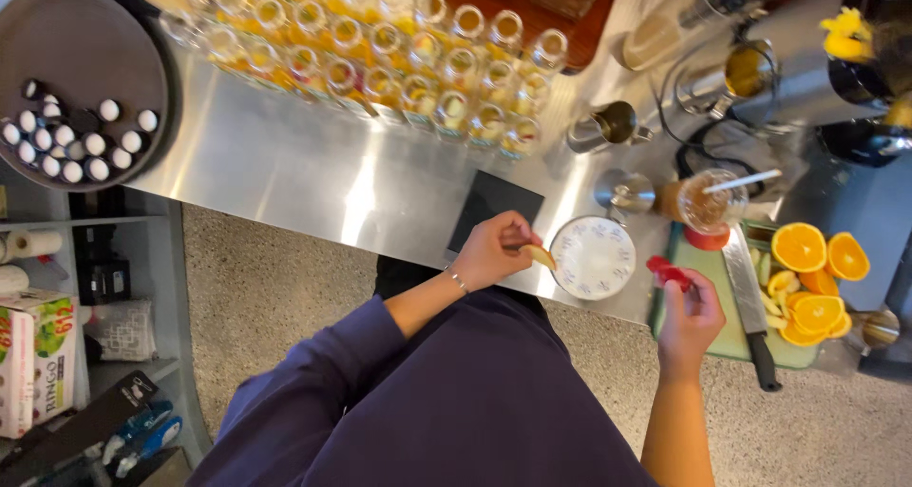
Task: The person slices apples into thin wedges using a knife on a cutting board, then places the apple slices into small glass bottles arranged on the counter.
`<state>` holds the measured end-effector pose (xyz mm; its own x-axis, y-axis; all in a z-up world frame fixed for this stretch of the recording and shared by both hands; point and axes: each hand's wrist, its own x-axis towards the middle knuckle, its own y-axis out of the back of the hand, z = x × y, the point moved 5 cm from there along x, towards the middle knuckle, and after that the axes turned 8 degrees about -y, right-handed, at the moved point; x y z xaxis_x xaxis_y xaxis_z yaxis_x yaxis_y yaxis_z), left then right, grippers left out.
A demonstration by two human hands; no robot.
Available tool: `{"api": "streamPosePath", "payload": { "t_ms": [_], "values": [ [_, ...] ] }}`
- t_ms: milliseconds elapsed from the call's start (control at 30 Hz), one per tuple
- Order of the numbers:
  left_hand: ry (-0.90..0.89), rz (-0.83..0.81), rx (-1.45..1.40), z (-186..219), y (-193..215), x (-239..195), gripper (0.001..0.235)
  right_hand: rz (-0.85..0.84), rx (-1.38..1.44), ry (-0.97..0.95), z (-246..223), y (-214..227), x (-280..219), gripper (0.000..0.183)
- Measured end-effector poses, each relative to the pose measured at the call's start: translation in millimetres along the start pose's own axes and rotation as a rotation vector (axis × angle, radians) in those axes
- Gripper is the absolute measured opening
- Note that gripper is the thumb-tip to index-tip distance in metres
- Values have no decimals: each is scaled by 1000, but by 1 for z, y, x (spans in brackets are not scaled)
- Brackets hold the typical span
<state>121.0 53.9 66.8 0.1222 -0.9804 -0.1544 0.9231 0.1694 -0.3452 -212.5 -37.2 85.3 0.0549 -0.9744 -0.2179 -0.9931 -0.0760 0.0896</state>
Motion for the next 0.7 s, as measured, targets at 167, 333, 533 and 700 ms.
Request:
{"api": "streamPosePath", "payload": {
  "t_ms": [167,333,533,700],
  "values": [
    [-73,64,-4,61,80,-22,22,-172,414,-87,-34,-123,3,19],
    [-313,230,441,153,182,-18,26,-235,19,109,-92,-261,19,23],
    [-535,319,827,232,280,27,24,-275,-379,407,-146,-403,45,28],
    [-624,130,1104,249,296,72,24,-341,-520,527,-167,-477,59,28]
  ]
}}
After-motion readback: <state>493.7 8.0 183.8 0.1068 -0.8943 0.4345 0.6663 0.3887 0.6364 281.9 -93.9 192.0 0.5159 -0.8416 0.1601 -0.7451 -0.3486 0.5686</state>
